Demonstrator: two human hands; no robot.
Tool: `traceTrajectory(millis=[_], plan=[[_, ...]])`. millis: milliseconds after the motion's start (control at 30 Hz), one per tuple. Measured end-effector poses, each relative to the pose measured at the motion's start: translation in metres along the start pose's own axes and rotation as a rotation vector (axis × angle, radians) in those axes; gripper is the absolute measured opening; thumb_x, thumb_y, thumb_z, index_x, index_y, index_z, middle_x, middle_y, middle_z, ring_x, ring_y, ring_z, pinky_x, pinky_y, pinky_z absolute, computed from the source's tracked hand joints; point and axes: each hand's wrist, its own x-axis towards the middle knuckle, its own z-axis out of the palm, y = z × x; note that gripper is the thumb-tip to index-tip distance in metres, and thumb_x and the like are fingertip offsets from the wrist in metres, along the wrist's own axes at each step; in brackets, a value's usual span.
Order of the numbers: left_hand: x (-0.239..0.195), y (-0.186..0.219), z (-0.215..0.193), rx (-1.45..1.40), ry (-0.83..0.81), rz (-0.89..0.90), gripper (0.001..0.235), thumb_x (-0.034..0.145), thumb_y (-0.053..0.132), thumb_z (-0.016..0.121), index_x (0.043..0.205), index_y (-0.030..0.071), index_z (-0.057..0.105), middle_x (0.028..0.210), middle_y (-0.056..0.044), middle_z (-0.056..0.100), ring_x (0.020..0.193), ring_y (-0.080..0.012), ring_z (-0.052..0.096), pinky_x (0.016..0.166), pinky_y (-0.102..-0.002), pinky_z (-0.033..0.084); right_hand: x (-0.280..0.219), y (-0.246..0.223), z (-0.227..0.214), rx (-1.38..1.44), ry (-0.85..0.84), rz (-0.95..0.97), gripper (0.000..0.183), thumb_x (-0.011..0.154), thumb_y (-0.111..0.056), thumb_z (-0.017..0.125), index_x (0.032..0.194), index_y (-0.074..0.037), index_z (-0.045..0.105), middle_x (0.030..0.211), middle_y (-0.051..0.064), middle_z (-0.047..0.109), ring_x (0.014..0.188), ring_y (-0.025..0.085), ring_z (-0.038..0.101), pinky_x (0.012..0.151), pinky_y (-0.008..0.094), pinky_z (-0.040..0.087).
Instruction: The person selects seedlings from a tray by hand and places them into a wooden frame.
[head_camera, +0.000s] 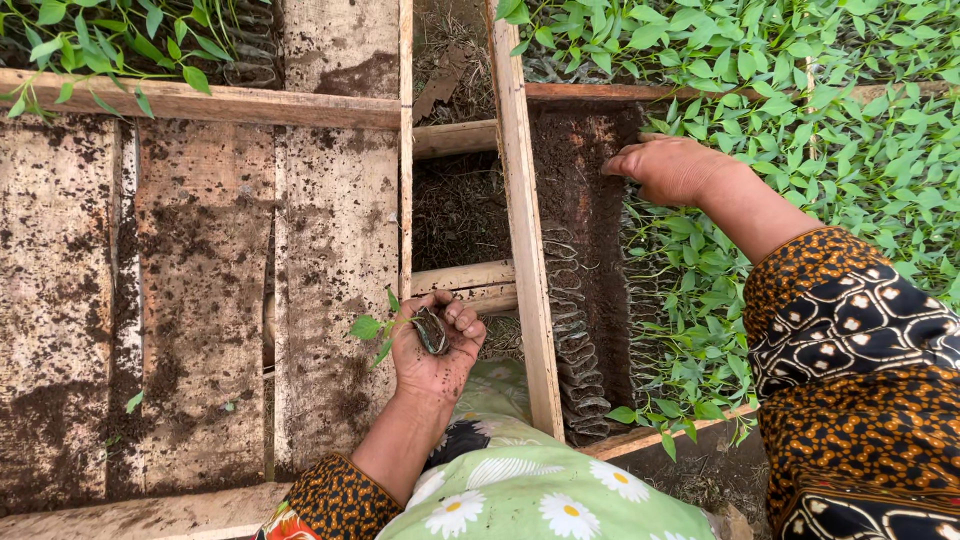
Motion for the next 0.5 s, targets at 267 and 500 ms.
traceTrajectory(millis=[267,500], plan=[[0.002,0.0,-0.004,-0.004,0.015,0.001,0.018,0.085,0.022,0.055,0.088,0.005,0.061,0.068,-0.006,0.043,0.065,-0.0216,0.046,0.061,-0.035,0.04,-0.008,-0.001,-0.014,0.038,-0.022,-0.04,0.054,0.085,-0.016,0.076,0.137,-0.021,0.061,0.136,0.002,0.067,0.137,0.03,0.054,0.125,0.044,0.032],[0.001,0.004,-0.001,0.0,0.048,0.013,0.017,0.084,0.021,0.056,0.088,0.005,0.059,0.069,-0.005,0.042,0.065,-0.0216,0.046,0.062,-0.036,0.04,-0.008,-0.004,-0.019,0.016,-0.084,-0.031,0.062,0.081,-0.025,0.08,0.139,-0.024,0.058,0.14,-0.002,0.063,0.141,0.028,0.049,0.125,0.043,0.032]])
